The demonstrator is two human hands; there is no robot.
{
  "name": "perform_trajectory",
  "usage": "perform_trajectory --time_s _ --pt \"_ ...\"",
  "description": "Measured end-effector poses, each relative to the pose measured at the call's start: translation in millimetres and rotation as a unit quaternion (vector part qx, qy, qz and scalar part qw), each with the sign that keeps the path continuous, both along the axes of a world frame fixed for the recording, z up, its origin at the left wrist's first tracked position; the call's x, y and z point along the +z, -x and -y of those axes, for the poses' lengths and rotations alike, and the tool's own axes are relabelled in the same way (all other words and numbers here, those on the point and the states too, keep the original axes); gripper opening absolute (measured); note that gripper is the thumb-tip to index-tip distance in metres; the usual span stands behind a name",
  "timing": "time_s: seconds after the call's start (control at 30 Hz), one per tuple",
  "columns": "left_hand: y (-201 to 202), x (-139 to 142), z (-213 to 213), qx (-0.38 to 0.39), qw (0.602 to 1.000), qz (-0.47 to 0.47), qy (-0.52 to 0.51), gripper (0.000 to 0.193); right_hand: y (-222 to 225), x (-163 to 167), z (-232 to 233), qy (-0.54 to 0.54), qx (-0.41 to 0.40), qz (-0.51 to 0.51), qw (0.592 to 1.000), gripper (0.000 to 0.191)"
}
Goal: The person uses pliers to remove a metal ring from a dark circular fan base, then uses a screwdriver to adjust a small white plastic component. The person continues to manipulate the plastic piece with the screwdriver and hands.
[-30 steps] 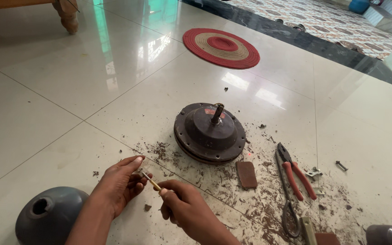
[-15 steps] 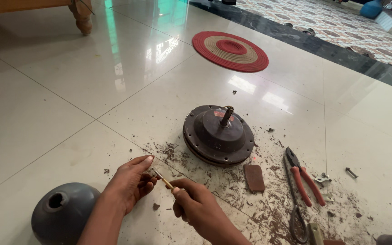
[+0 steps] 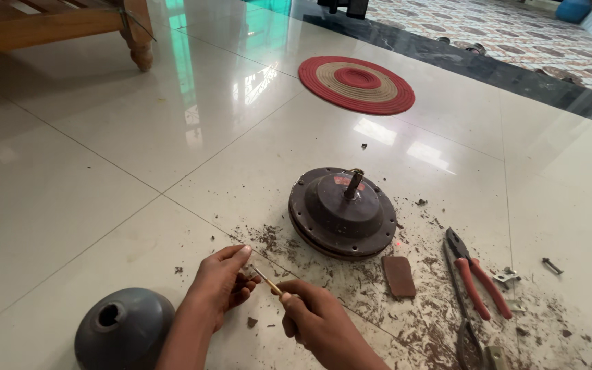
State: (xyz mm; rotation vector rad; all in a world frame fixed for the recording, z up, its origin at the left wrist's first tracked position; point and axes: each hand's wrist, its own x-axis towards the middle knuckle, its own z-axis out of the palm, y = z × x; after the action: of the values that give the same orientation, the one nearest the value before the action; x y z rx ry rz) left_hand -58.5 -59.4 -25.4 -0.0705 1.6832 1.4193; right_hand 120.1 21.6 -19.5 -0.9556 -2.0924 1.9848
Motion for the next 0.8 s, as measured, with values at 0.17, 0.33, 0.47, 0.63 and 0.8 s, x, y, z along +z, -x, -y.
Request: perform_trajectory --time_s 0.17,0.33,0.47,0.63,0.8 --pt "-1 -1 -3 -0.027 0.999 -0.029 0.017 0.039 2 3 -2 0.028 -0.002 -0.001 1.0 0.038" --pt "-3 0 -3 -0.092 0.994 -0.064 0.022 0.042 4 19 4 0.055 -0.032 0.039 0.997 0.037" --pt "-5 6 0 -0.087 0.996 -0.034 0.007 0.042 3 33 10 0.084 -0.043 0.054 0.994 0.037" --pt "-15 9 1 -0.049 0.997 -0.051 0.009 0.031 4 31 11 0.096 -0.057 0.053 0.992 0.036" --pt "-16 1 1 0.048 0.998 0.003 -0.027 0.04 5 8 6 0.098 -0.054 0.017 0.994 0.036"
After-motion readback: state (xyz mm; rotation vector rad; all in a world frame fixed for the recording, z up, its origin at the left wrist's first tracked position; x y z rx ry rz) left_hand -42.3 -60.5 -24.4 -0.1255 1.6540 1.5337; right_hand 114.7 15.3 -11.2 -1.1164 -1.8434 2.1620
